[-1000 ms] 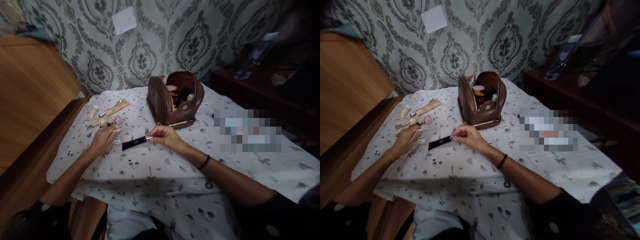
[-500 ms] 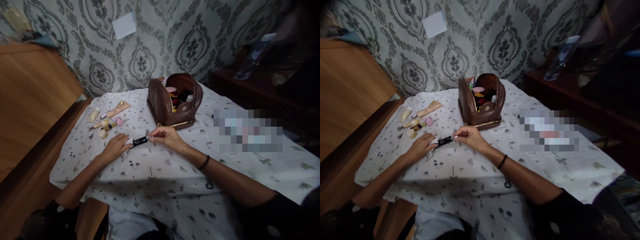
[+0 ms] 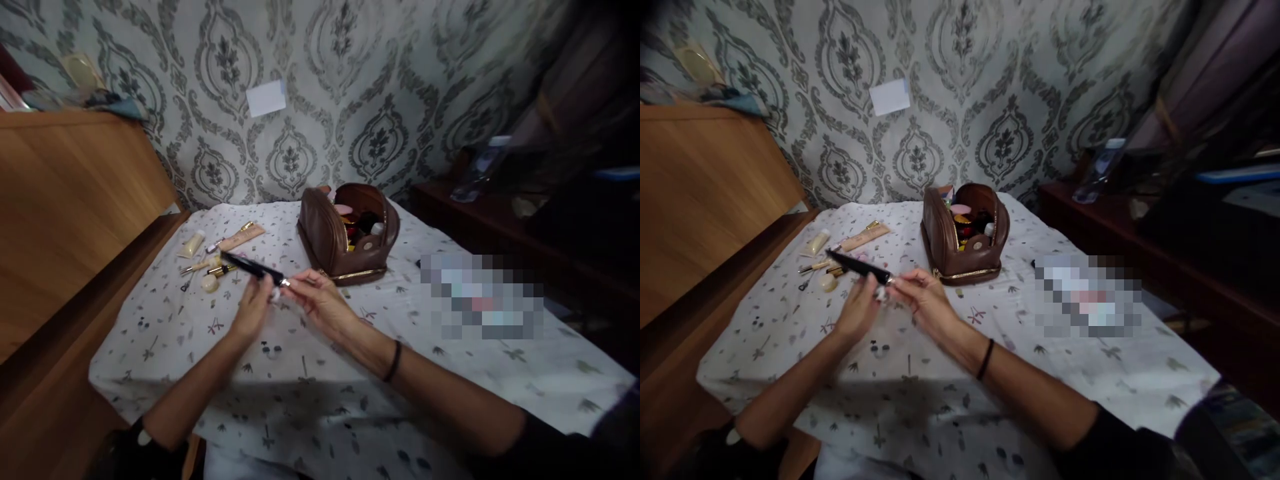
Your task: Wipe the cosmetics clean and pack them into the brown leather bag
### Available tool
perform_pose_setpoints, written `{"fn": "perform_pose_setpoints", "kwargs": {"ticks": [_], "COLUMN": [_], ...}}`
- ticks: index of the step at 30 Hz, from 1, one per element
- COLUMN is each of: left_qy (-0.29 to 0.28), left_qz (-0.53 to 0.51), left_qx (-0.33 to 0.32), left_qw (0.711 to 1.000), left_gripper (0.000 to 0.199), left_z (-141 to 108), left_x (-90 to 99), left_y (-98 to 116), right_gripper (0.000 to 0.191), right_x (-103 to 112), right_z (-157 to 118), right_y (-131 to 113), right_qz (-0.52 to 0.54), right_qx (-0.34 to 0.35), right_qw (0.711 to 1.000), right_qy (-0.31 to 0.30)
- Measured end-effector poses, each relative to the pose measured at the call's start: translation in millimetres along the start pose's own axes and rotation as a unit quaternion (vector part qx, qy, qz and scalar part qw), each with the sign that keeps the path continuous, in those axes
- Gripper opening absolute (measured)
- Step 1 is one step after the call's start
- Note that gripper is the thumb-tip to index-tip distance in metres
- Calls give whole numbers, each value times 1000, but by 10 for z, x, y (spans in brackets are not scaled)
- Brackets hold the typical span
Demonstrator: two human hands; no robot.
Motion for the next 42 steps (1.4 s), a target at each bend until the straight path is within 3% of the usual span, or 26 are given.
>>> {"fn": "perform_pose_setpoints", "kwargs": {"ticks": [3,6,8,12,15,17,20,22,25,27,29,33,35,37,42], "left_qy": [-11,-29,-75,-182,-211,-218,-230,-217,-134,-84,-68,-109,-142,-165,-205], "left_qz": [-55,-10,64,269,378,387,305,242,252,305,363,476,507,517,520], "left_qx": [-12,-19,-41,-105,-136,-160,-219,-250,-272,-309,-366,-458,-480,-481,-436], "left_qw": [998,999,994,940,891,882,898,912,919,897,854,743,702,689,706], "left_gripper": [43,41,39,29,30,34,46,49,44,36,27,31,29,27,26], "left_z": [-41,-33,-9,26,62,108,221,337,582,758,914,1117,1170,1211,1304], "left_x": [-192,-130,-55,-84,-240,-349,-477,-529,-582,-632,-704,-849,-887,-898,-938], "left_y": [53,120,192,375,501,583,738,874,1119,1292,1430,1493,1440,1377,1343], "right_gripper": [34,31,28,44,40,39,41,40,38,34,30,22,18,17,17], "right_x": [-64,11,53,23,3,40,177,292,440,496,516,500,500,514,562], "right_z": [-58,-85,-106,-182,-275,-354,-468,-518,-502,-400,-228,179,339,452,628], "right_y": [97,-42,-258,-729,-1015,-1184,-1480,-1748,-2200,-2456,-2628,-2694,-2643,-2589,-2538], "right_qz": [-89,-254,-318,-315,-313,-312,-294,-269,-250,-263,-296,-392,-432,-461,-533], "right_qx": [9,54,116,174,186,188,187,232,342,386,397,372,361,356,347], "right_qw": [996,966,941,933,931,930,937,934,901,878,865,841,826,812,770], "right_qy": [-11,-7,2,-9,-28,-39,-18,28,90,102,86,21,-7,-25,-39]}}
Point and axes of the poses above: each hand's wrist, its own z-axis towards the middle knuckle, its own x-axis out of the back of the hand, y = z × x, the point moved 2 cm from there along z, towards the middle knuckle, and after that the axes turned 4 degrees about z, right-handed, at the moved point
